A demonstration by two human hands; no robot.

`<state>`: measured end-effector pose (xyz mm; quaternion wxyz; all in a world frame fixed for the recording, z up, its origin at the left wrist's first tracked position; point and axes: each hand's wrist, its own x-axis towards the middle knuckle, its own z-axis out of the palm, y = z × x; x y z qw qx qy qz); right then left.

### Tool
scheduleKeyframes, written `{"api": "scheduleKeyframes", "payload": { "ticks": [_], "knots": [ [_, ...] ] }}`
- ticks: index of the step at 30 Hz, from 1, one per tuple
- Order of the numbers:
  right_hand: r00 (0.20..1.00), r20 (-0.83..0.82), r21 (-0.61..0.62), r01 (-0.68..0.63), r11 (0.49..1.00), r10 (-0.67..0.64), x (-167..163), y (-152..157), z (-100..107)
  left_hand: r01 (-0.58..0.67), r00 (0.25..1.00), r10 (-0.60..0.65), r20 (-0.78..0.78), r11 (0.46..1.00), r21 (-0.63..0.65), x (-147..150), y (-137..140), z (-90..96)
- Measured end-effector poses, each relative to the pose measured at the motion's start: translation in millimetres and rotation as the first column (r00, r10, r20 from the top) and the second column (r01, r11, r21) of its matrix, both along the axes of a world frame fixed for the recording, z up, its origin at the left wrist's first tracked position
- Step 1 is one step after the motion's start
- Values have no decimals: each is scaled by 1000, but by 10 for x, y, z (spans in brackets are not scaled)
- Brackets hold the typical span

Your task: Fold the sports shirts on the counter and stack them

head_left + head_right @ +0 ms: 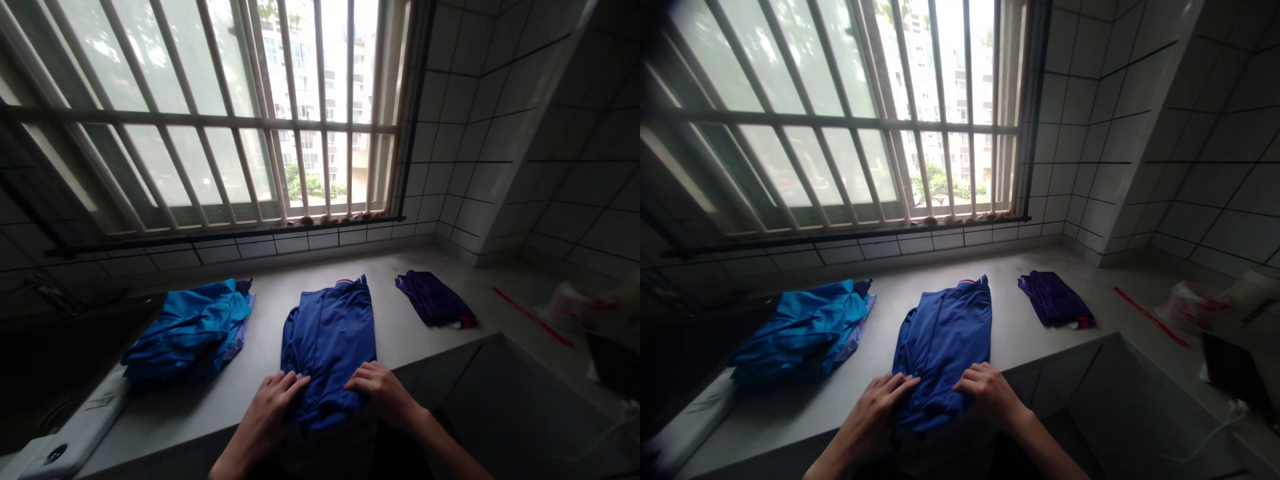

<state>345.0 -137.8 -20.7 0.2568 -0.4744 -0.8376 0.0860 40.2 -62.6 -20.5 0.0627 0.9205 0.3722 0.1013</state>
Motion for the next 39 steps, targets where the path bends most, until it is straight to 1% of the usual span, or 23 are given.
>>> {"api": "scheduleKeyframes", "payload": {
  "ticks": [2, 4, 6, 8, 9, 10, 12, 13, 14, 15, 17, 19, 21, 23, 24, 26, 28, 31, 32, 33, 35, 37, 39],
  "knots": [
    [989, -149, 18, -6, 1000, 8, 21, -138, 137, 3, 999, -4, 39, 1000, 6, -119, -108, 94],
    [953, -304, 14, 2, 1000, 2, 84, -172, 330, 19, 993, -22, 114, 999, 31, -179, -109, 334],
    [914, -404, 11, 39, 999, -32, 174, -49, 581, -12, 985, -5, 170, 995, 96, -106, 19, 704],
    [893, -434, 47, 155, 987, -120, 266, 203, 856, -100, 978, 69, 196, 983, 154, 113, 249, 1115],
    [880, -431, 68, 254, 965, -201, 303, 346, 985, -156, 972, 116, 206, 970, 185, 258, 383, 1298],
    [846, -436, 98, 385, 918, -308, 331, 482, 1100, -201, 964, 155, 215, 956, 214, 411, 515, 1447],
    [782, -456, 168, 545, 821, -426, 349, 690, 1259, -294, 941, 229, 248, 917, 269, 693, 740, 1608],
    [764, -469, 194, 578, 793, -443, 341, 752, 1293, -325, 932, 257, 256, 905, 274, 807, 821, 1609],
    [764, -477, 212, 580, 786, -435, 323, 790, 1292, -330, 930, 263, 255, 905, 269, 898, 879, 1558],
    [776, -475, 219, 561, 798, -414, 297, 809, 1255, -324, 933, 262, 247, 910, 258, 966, 918, 1458],
    [813, -428, 191, 509, 839, -395, 222, 825, 1078, -290, 947, 249, 202, 934, 210, 1039, 959, 1142],
    [855, -285, 80, 471, 878, -433, 135, 850, 808, -291, 953, 274, 128, 948, 132, 1046, 979, 754],
    [872, -84, -71, 477, 876, -482, 61, 890, 520, -353, 934, 349, 72, 934, 52, 1014, 988, 403],
    [872, 69, -164, 490, 856, -485, 29, 931, 293, -380, 922, 379, 73, 925, 2, 977, 977, 181],
    [874, 106, -181, 486, 855, -474, 31, 947, 216, -389, 918, 389, 80, 921, -19, 966, 959, 132],
    [879, 111, -176, 476, 862, -463, 60, 970, 134, -438, 892, 443, 86, 896, -78, 977, 902, 152],
    [837, 79, -140, 547, 825, -541, 98, 990, 118, -561, 814, 575, 80, 815, -146, 1030, 838, 278],
    [662, 44, -112, 747, 655, -748, 126, 1035, 141, -705, 663, 747, 45, 644, -296, 1117, 782, 507],
    [620, 46, -125, 782, 611, -783, 125, 1055, 152, -701, 644, 764, 37, 609, -371, 1128, 774, 561],
    [605, 48, -151, 791, 593, -794, 122, 1078, 163, -670, 644, 764, 45, 591, -449, 1122, 767, 596],
    [647, 7, -215, 746, 630, -763, 110, 1126, 192, -572, 655, 745, 126, 599, -560, 1061, 737, 604],
    [718, -109, -253, 649, 718, -688, 85, 1179, 245, -512, 628, 734, 258, 640, -573, 939, 669, 557],
    [780, -255, -244, 521, 818, -572, 15, 1251, 352, -511, 561, 727, 396, 681, -525, 766, 571, 519]
  ]
}}
